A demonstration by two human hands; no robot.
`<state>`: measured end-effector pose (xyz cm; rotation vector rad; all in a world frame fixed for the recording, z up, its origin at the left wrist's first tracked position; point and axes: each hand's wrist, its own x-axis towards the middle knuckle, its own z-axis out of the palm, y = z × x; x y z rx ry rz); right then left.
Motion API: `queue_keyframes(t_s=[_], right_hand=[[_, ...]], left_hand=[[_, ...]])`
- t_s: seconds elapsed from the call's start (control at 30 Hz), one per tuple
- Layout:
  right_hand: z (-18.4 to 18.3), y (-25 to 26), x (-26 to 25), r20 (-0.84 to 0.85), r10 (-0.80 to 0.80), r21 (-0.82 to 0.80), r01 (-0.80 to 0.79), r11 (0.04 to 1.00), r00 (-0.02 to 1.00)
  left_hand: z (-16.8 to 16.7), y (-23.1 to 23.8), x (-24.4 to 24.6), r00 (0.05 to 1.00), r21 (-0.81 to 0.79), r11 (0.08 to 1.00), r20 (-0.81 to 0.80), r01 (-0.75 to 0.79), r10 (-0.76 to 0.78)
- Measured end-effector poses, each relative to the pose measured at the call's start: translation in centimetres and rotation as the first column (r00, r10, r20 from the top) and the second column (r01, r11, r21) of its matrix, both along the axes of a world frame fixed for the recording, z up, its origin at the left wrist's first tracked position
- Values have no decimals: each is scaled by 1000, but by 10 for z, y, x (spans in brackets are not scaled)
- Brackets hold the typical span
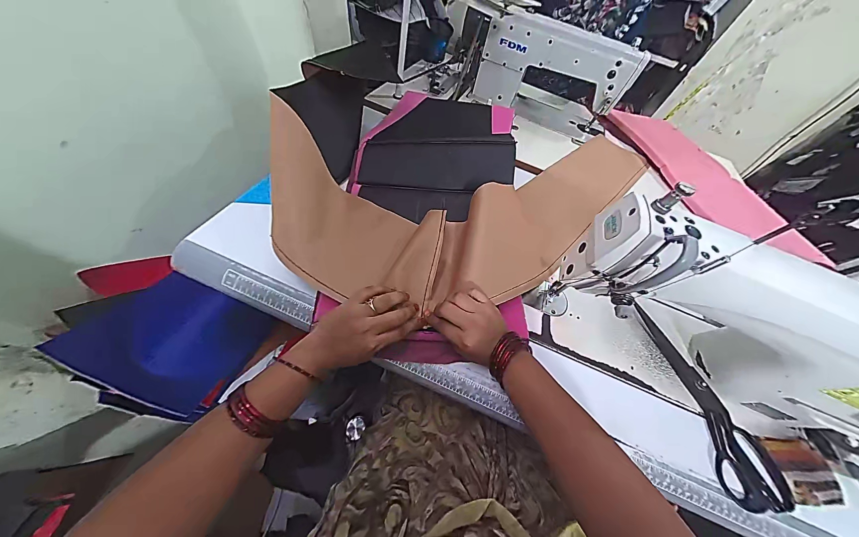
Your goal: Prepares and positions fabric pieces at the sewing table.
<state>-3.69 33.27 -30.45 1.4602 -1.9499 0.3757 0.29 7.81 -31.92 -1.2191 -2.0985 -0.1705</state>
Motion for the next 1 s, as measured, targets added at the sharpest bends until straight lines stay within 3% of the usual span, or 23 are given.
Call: queue_keyframes(t_s=[0.1,0.2,0.27,0.53,0.83,1.0], right_hand=[[-1,-2,7,6,-90,18,90,996,996],[4,11,18,109,-393,-12,396,918,913],[5,31,15,171,-495,-68,511,857,852],[1,68,19,105,-296,-29,301,953,949],[-5,65,17,108,-235,-76,243,967,966],[-4,63,31,147,-325,-35,334,942,934]], left_hand=[[1,3,-1,998,45,999,66,0,-3],[1,4,-3,997,48,999,83,-1,-3],[-1,5,-4,997,55,998,83,-4,-1],[0,6,-3,992,79,997,128,-15,5],[-2,4,-1,991,88,996,134,-28,16],[0,7,-3,991,100,994,130,-40,27]])
